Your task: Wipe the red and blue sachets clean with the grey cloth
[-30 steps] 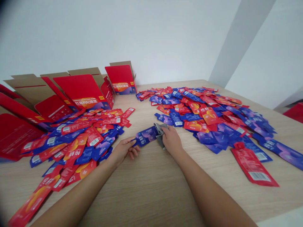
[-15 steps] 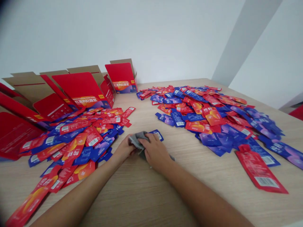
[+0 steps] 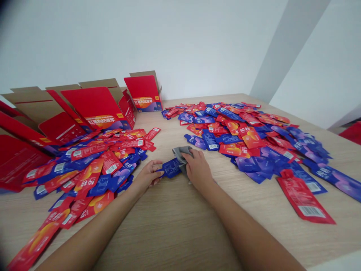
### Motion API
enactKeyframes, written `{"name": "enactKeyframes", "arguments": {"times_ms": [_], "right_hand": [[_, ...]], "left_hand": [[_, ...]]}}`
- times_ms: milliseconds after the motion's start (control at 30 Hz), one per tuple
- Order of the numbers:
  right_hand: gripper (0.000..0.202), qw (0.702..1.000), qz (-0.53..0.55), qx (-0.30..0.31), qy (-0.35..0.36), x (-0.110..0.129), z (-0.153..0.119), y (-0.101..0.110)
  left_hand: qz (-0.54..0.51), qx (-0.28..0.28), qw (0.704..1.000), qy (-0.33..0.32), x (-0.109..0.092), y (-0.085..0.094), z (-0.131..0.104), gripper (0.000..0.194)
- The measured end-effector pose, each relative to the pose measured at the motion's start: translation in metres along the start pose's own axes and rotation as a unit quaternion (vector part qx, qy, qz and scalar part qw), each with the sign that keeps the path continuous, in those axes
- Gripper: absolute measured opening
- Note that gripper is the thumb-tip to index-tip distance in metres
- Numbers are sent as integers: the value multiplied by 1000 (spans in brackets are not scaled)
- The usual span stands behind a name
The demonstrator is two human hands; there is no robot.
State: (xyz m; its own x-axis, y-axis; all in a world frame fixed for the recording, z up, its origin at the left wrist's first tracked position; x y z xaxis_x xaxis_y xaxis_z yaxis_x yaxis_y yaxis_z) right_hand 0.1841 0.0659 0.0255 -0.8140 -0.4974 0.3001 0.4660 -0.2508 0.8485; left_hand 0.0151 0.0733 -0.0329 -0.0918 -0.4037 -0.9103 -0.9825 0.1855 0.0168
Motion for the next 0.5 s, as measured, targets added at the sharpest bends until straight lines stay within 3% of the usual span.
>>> {"name": "enactKeyframes", "arguments": {"times_ms": [67,133,333,433,500], "right_hand": [[48,997,11,29,69,28,-1,-5],[45,993,9,71,95,39,-1,-14],[43,992,-52,107,-31,-17,7,-17],[42,992,-64,106,-30,-22,7,-15],[42,993,-57,95,-32,-20,5,-15]], "left_hand": [[0,12,1000,1,0,-3,1,44],[-5,26,1000,-7,-1,-5,1,44],[-5,0,1000,25,-1,0,-2,41],[-4,8,998,58,1,-1,-4,33],[6,47,997,68,3,-9,-5,25]]}}
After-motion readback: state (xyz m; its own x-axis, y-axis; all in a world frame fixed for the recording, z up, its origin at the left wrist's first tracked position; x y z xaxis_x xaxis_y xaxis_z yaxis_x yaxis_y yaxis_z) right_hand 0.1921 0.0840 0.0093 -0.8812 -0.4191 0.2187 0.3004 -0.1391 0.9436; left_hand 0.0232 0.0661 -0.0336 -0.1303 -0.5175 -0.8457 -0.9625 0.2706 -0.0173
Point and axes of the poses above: each hand's wrist, its own z-axis towards the middle knuckle, its own y-axis out of the back of the hand, x = y × z, the point moved 8 cm from there along z, towards the middle knuckle, and after that the axes turned 7 degrees about y, right-handed, at the moved point
